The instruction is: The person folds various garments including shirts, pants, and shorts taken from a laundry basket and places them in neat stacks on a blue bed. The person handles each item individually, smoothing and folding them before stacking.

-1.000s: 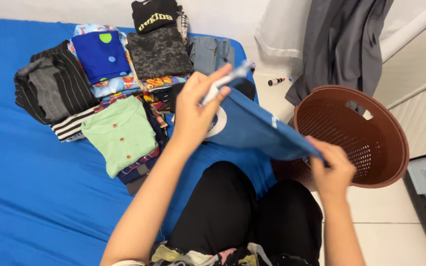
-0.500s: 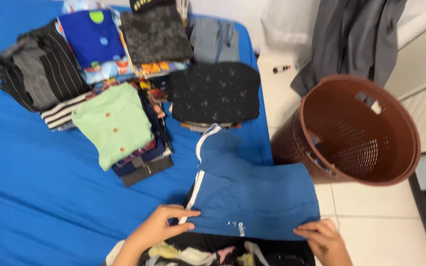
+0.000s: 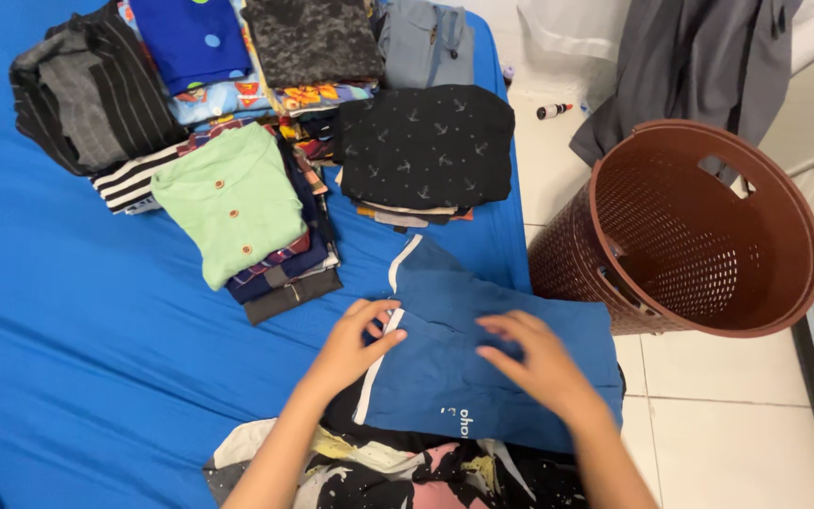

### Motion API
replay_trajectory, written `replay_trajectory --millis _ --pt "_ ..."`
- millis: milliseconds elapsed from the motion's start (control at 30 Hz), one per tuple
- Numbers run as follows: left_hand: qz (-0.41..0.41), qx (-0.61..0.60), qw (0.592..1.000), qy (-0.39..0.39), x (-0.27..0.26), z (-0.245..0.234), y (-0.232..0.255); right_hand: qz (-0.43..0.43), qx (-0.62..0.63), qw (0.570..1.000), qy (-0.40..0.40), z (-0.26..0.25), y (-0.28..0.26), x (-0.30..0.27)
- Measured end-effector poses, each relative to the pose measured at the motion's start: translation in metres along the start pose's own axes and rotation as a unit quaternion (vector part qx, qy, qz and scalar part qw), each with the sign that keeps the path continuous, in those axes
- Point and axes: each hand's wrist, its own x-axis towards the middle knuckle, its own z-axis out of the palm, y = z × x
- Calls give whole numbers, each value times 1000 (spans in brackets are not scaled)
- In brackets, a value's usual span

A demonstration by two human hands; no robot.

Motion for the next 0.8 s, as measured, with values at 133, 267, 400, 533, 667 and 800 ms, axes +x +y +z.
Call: replay_trajectory --millis 133,267,400,533,667,800 --pt "-47 -48 996 64 4 15 -18 -7 2 1000 -29 34 -5 36" --pt "-70 -48 991 103 1 18 -51 54 36 995 -75 39 12 37" --pt "-46 -51 994 90 17 22 -82 66 60 994 -69 23 29 42" --pt "-47 -135 989 48 66 21 -101 -55 -55 996 46 -12 59 49" --pt "-314 -232 916 -89 111 33 -91 3 -214 977 -13 -28 104 62" --pt "-206 -300 930 -43 139 38 -61 111 -116 981 -112 -47 128 68"
